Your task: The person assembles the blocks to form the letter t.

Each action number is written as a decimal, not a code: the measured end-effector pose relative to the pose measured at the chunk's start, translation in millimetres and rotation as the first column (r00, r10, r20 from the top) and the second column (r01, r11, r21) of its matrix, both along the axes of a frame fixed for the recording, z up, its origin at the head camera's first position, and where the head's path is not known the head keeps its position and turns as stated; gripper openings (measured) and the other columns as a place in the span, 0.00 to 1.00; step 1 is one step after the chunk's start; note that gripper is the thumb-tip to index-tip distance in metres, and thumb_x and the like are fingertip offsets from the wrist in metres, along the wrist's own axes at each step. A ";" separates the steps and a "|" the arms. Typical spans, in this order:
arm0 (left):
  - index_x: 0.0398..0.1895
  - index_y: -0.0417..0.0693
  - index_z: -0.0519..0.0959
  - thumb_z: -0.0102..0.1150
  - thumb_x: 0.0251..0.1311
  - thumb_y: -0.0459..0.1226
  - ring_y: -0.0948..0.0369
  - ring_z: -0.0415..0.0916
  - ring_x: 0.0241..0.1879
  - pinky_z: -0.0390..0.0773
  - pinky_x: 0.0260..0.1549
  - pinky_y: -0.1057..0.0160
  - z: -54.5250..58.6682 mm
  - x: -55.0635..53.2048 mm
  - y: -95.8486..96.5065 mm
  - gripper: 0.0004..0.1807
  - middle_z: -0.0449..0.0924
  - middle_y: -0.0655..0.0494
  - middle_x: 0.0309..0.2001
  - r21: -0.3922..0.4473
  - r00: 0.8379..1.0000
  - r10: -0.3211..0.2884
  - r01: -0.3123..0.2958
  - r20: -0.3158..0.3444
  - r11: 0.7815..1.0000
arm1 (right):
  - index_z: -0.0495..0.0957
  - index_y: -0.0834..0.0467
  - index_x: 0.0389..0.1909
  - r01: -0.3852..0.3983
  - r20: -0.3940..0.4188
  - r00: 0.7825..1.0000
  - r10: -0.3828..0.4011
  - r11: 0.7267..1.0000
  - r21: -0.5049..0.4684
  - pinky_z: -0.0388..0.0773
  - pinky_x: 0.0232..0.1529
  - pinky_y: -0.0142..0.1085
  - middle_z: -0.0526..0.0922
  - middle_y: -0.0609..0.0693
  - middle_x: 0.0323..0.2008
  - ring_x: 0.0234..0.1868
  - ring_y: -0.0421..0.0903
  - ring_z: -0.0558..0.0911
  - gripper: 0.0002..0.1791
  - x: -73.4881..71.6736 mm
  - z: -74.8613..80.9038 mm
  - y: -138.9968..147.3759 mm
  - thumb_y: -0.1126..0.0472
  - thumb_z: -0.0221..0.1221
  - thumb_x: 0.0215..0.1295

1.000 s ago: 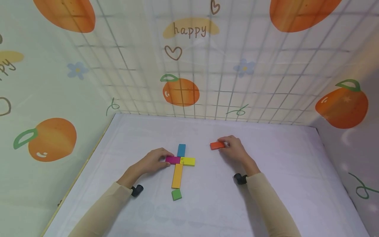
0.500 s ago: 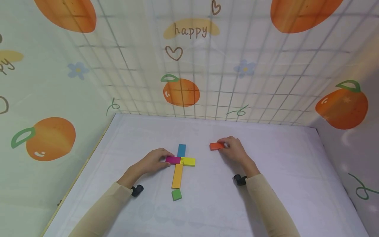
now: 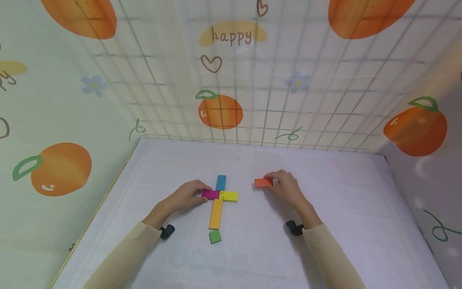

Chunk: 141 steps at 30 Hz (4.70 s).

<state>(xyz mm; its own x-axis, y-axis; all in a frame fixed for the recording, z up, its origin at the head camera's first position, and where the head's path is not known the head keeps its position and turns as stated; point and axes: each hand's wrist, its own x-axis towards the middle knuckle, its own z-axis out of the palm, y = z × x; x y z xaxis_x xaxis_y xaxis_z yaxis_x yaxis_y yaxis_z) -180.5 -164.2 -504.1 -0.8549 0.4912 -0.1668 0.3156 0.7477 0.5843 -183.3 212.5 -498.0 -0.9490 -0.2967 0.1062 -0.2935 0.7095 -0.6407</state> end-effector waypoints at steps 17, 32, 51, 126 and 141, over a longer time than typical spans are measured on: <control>0.58 0.55 0.82 0.69 0.62 0.40 0.60 0.71 0.45 0.74 0.47 0.60 0.8 -0.5 -0.4 0.20 0.78 0.61 0.50 -0.006 1.000 -0.004 0.004 0.001 1.000 | 0.85 0.56 0.50 0.023 0.001 1.000 -0.023 1.000 -0.013 0.74 0.39 0.45 0.81 0.53 0.43 0.41 0.54 0.78 0.19 37.1 12.0 -5.2 0.68 0.72 0.56; 0.58 0.55 0.82 0.69 0.62 0.38 0.60 0.71 0.45 0.74 0.46 0.60 3.5 1.2 -0.2 0.20 0.78 0.61 0.49 -0.006 1.000 0.005 -0.004 0.006 1.000 | 0.85 0.49 0.47 0.006 -0.075 0.997 -0.009 0.999 -0.034 0.67 0.38 0.45 0.81 0.45 0.41 0.39 0.46 0.77 0.19 74.4 21.7 -14.4 0.65 0.74 0.54; 0.58 0.55 0.82 0.69 0.62 0.39 0.60 0.70 0.45 0.74 0.46 0.61 5.6 2.5 1.2 0.20 0.78 0.61 0.50 -0.011 1.000 0.016 -0.015 0.015 1.000 | 0.83 0.40 0.45 -0.024 -0.057 0.998 0.021 0.998 -0.066 0.61 0.39 0.43 0.78 0.35 0.39 0.38 0.45 0.76 0.22 116.6 23.3 -42.4 0.61 0.76 0.51; 0.58 0.56 0.82 0.69 0.62 0.40 0.60 0.70 0.45 0.75 0.45 0.61 4.8 2.5 2.0 0.20 0.77 0.62 0.48 -0.018 1.000 0.024 -0.024 0.012 1.000 | 0.81 0.39 0.42 -0.204 0.125 0.975 0.186 0.967 0.151 0.64 0.42 0.48 0.73 0.33 0.33 0.38 0.39 0.70 0.21 148.3 -5.3 -94.1 0.50 0.78 0.47; 0.58 0.53 0.82 0.69 0.62 0.39 0.60 0.71 0.46 0.75 0.48 0.59 5.4 0.0 0.9 0.20 0.77 0.60 0.49 -0.031 1.000 -0.014 0.014 -0.009 0.999 | 0.81 0.42 0.43 -0.208 0.159 0.970 0.185 0.967 0.145 0.63 0.43 0.48 0.72 0.33 0.33 0.38 0.38 0.71 0.22 146.5 -7.2 -94.6 0.46 0.77 0.47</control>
